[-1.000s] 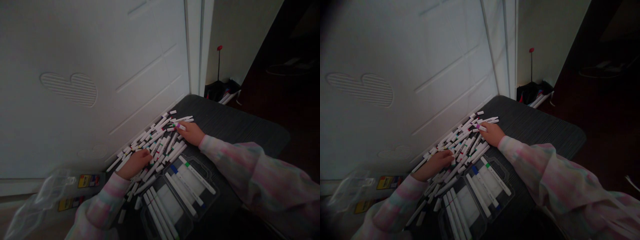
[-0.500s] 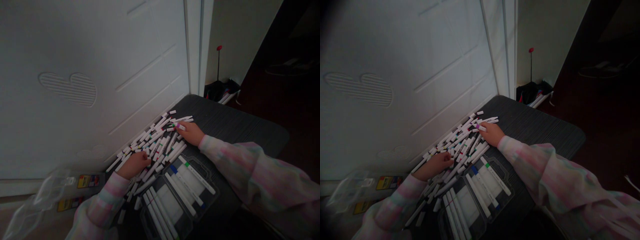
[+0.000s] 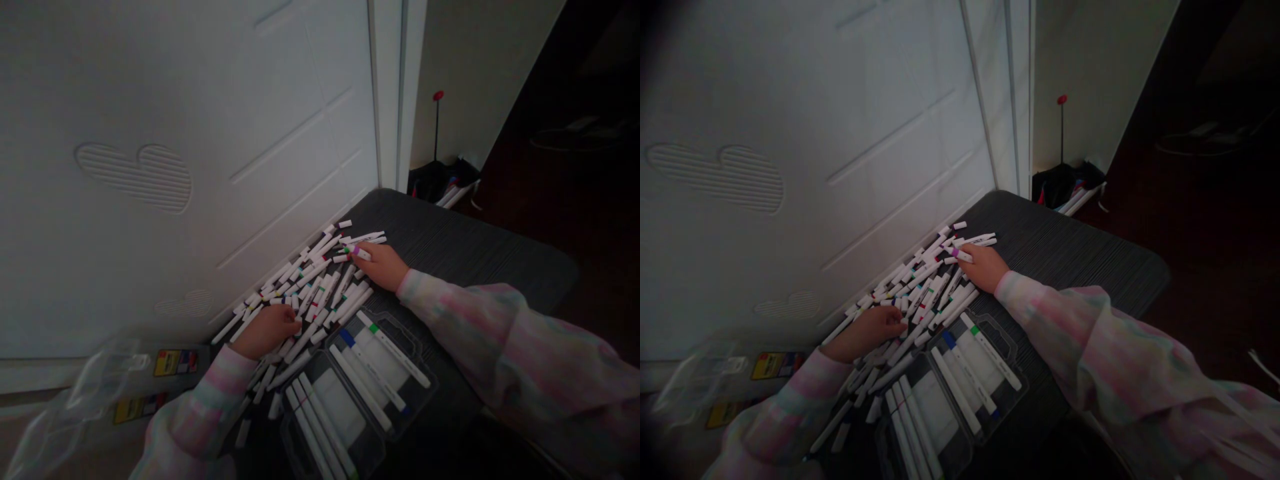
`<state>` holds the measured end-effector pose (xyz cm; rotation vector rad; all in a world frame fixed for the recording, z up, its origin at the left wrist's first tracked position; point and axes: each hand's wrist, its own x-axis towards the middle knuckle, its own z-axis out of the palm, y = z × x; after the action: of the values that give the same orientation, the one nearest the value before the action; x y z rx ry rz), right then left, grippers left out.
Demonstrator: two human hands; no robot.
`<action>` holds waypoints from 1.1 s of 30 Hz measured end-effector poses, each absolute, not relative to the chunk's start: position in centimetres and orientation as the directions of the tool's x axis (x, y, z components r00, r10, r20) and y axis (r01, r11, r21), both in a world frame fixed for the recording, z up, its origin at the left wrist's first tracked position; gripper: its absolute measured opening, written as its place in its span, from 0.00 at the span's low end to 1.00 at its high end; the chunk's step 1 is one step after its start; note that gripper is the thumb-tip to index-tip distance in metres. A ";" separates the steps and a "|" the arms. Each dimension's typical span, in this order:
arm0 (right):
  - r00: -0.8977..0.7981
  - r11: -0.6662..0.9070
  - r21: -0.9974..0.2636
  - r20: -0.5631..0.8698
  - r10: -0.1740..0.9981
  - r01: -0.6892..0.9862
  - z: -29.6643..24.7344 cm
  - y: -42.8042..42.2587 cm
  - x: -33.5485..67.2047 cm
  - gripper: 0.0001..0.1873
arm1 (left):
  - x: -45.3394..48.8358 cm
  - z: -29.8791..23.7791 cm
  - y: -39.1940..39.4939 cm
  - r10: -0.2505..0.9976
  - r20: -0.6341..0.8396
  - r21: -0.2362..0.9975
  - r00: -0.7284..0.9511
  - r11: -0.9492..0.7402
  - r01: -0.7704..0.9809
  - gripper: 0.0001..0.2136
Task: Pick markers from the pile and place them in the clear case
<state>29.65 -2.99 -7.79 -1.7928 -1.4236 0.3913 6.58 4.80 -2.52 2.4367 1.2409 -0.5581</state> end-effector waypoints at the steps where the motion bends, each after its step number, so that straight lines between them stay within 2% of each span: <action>1: 0.322 -0.052 -0.738 0.228 0.919 0.673 -7.8 -3.0 29.6 0.11 | 6.6 -2.6 4.8 0.684 -0.491 0.126 0.539 -0.556 0.822 0.10; 20: 0.310 -0.058 -0.727 0.218 0.925 0.685 -7.5 -3.1 29.6 0.11 | 7.0 -2.4 4.5 0.692 -0.483 0.096 0.536 -0.567 0.818 0.11; 33: 0.312 -0.056 -0.734 0.217 0.925 0.677 -7.5 -3.1 29.6 0.11 | 6.9 -2.2 4.6 0.696 -0.478 0.124 0.536 -0.550 0.826 0.10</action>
<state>29.61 -3.08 -7.51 -1.8010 -1.4343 0.4031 6.86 4.63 -2.24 2.4422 1.2573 -0.5412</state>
